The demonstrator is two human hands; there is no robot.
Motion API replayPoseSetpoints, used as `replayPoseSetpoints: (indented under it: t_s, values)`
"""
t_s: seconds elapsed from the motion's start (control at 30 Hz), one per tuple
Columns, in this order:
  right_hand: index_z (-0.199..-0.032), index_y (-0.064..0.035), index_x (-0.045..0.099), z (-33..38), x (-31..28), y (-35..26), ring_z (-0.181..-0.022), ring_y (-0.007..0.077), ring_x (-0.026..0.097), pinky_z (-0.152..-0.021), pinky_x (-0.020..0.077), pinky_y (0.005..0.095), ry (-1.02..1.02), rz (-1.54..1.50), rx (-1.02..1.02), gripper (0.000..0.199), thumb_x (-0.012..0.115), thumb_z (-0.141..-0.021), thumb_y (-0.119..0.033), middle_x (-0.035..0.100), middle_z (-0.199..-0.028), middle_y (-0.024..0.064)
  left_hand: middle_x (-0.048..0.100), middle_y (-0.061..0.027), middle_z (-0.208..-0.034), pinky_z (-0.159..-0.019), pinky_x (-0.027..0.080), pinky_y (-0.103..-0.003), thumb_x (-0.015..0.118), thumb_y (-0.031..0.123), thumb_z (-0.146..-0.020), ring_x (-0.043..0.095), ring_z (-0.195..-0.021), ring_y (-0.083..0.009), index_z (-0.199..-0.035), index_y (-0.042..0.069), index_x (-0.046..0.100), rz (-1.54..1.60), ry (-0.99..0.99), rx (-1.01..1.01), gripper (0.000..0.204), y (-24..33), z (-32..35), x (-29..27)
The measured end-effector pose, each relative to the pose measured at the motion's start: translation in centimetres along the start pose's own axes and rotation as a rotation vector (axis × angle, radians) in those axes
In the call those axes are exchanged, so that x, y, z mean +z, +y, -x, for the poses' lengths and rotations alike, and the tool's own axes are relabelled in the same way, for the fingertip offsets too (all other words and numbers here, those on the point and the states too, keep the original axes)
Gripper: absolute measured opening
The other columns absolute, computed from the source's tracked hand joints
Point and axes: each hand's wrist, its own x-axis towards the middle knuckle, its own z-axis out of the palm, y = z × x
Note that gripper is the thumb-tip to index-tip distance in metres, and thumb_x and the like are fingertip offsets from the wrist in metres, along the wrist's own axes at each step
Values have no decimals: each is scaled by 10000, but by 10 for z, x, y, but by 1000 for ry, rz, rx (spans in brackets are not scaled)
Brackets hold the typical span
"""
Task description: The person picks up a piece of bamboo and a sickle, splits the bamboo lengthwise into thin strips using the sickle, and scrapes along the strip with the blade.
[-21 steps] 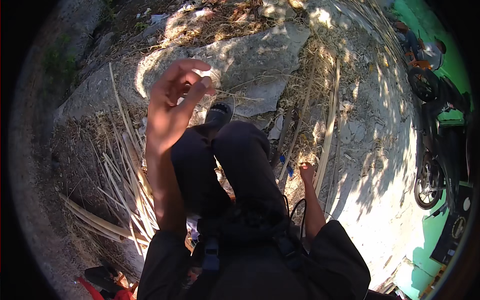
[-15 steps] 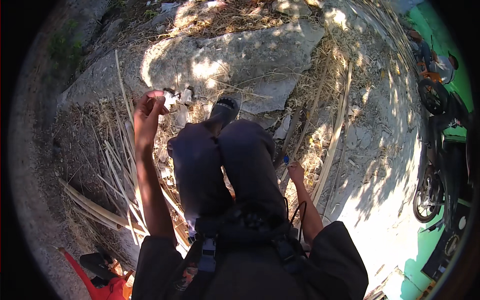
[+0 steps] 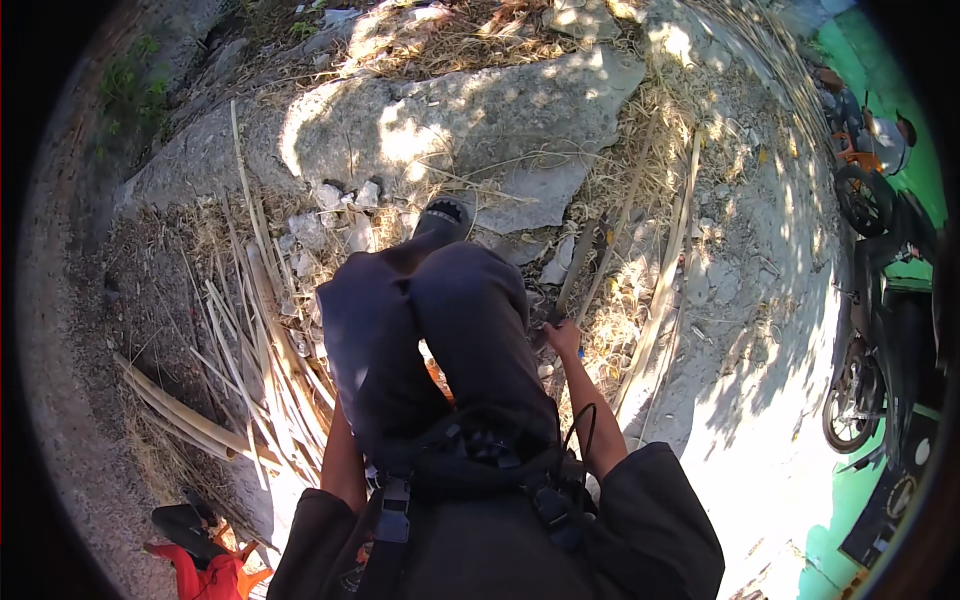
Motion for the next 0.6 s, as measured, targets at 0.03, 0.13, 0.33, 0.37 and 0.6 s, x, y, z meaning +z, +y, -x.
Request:
replayPoseSetpoints:
  t_s: [0.03, 0.13, 0.33, 0.37, 0.6]
  values:
    - [-1048, 49, 649, -1, -3, -7, -998, 443, 672, -889, 530, 475, -88, 42, 65, 608, 793, -752, -461, 695, -1006, 286, 698, -105, -914, -785, 528, -333, 741, 211, -881, 664, -837, -193, -1109, 15, 651, -24, -7, -3, 315, 0, 3, -2]
    - [-1141, 48, 605, 4, -4, -13, -1016, 456, 663, -904, 524, 473, 26, -52, 104, 648, 771, -772, -459, 688, -1034, 292, 696, -113, -935, -794, 528, -344, 748, 217, -872, 664, -855, -205, -1116, 14, 646, -74, -6, 31, 333, 12, 4, -9]
    - [-1069, 41, 604, 19, 4, 16, -916, 382, 694, -821, 532, 474, 211, -279, 136, 497, 735, -833, -376, 697, -944, 225, 692, -131, -978, -812, 529, -364, 762, 227, -855, 666, -892, -228, -1130, 13, 636, -144, 89, 191, 371, 58, -13, -37]
    - [-1003, 36, 621, 15, -4, 26, -824, 331, 686, -760, 530, 458, 135, -311, 170, 440, 733, -837, -357, 684, -857, 184, 691, -134, -986, -815, 529, -367, 764, 229, -852, 666, -898, -232, -1132, 13, 634, -158, 115, 222, 378, 63, -20, -40]
    - [-931, 16, 675, 42, -61, 31, -652, 244, 651, -629, 493, 421, 39, -297, 133, 371, 702, -868, -348, 649, -711, 121, 571, -245, -1250, -906, 505, -447, 817, 267, -768, 609, -1099, -344, -1250, 12, 548, -179, 741, -33, 608, -21, -75, -51]
